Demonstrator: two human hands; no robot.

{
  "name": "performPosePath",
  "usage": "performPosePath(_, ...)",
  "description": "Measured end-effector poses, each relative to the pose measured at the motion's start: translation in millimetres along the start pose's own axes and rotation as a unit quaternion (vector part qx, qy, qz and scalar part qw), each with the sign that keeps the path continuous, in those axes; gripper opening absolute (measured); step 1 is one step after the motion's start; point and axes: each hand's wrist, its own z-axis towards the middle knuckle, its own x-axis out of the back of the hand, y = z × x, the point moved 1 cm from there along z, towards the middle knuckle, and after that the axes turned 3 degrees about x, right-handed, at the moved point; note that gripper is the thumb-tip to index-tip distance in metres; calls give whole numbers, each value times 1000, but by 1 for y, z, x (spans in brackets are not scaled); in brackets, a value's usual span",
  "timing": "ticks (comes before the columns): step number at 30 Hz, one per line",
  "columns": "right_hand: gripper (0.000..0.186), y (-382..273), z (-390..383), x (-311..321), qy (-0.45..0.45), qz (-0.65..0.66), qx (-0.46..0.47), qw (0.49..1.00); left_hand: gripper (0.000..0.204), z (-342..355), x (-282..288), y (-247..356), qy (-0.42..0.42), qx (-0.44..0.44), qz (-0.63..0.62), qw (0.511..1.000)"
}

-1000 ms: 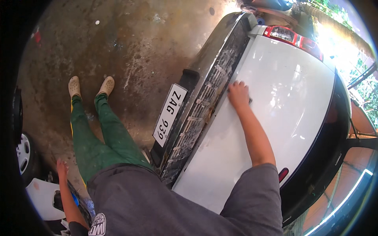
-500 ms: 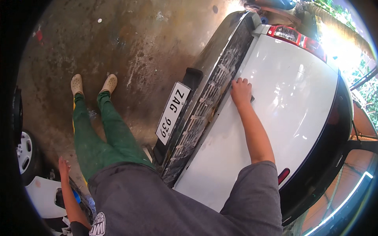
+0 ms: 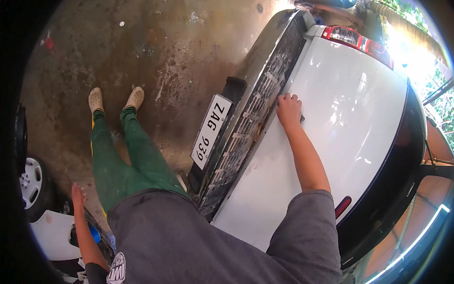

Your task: The person sands the white body of a pickup truck using a sanding block, periodically rinsing the block in a bucket of water.

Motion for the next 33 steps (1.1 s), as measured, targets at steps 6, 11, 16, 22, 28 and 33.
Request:
performPosePath(6, 11, -123, -151, -46, -38, -3, 34, 999, 53, 4, 18, 43, 1, 11, 9, 1000)
performPosePath(11, 34, -218, -260, -2, -105, 188, -34, 976, 54, 30, 76, 117, 40, -218, 208, 953)
performPosePath(16, 50, -244, -301, 72, -25, 348, -283, 893, 67, -8, -24, 284, 42, -320, 348, 880)
performPosePath(22, 49, -329, -376, 73, 70, 480, -503, 715, 69, -117, -289, 458, -216, -534, 347, 740)
performPosePath(28, 52, -472, -397, 68, 93, 589, -638, 488, 74, -327, -515, 417, -534, -284, 142, 784)
performPosePath(33, 62, -571, -470, 73, 50, 551, -767, 325, 85, -460, -671, 300, -571, -268, 109, 769)
